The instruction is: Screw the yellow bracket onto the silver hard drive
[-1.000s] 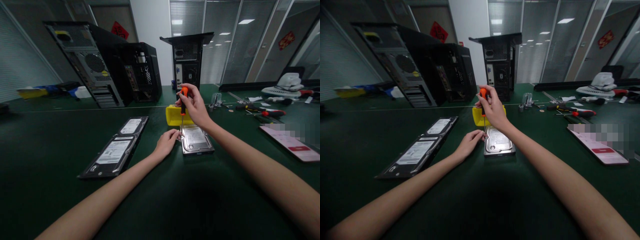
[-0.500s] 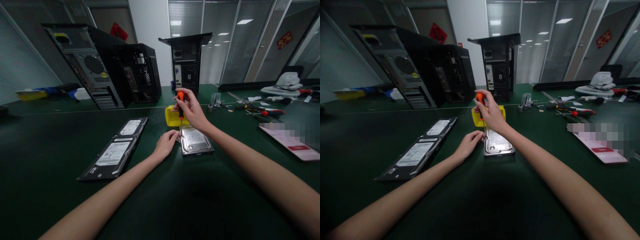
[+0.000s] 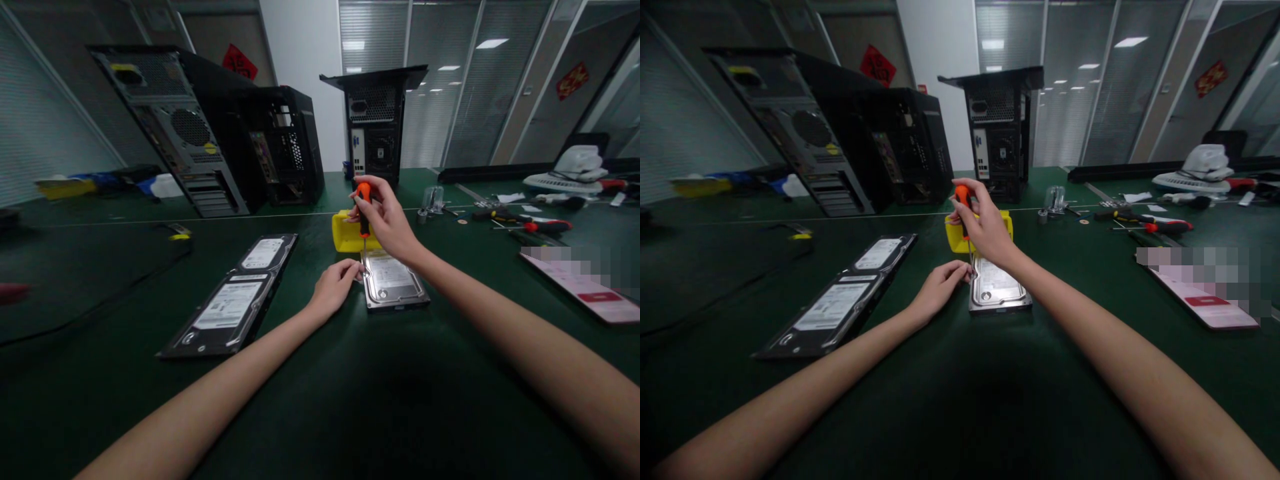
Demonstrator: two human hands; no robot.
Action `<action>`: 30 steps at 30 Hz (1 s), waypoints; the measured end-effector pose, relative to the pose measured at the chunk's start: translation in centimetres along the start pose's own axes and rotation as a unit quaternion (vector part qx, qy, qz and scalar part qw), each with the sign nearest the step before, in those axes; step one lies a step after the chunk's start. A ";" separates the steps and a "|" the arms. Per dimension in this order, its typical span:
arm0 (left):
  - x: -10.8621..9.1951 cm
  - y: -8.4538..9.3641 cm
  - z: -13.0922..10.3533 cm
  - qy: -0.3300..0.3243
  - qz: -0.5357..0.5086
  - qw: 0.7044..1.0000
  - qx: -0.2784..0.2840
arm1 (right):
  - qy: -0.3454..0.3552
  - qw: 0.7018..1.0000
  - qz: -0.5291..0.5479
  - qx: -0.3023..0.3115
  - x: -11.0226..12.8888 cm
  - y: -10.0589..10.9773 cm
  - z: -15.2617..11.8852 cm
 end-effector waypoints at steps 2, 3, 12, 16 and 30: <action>0.0 0.0 0.0 -0.002 -0.004 1.000 0.000 | 0.004 1.000 0.002 0.001 0.1 0.0 0.0; 0.0 0.0 0.0 -0.003 -0.004 1.000 -0.001 | 0.007 1.000 0.004 0.001 0.1 0.0 0.0; 0.1 0.0 0.1 0.010 0.004 1.000 -0.003 | 0.005 1.000 0.001 0.009 -0.1 -0.2 0.0; 0.0 0.0 0.1 0.005 0.005 1.000 -0.001 | 0.009 1.000 0.007 0.018 0.2 -0.2 0.2; -0.2 0.1 0.2 -0.001 -0.001 1.000 0.002 | 0.019 0.997 -0.035 0.067 1.2 -1.1 0.0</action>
Point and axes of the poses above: each hand's wrist, its own z-axis towards the middle knuckle, its own y-axis out of the back of the hand, x = y × z, the point moved 10 cm from there along z, towards the middle knuckle, and after that the axes turned 5 degrees about y, right-handed, at the moved point
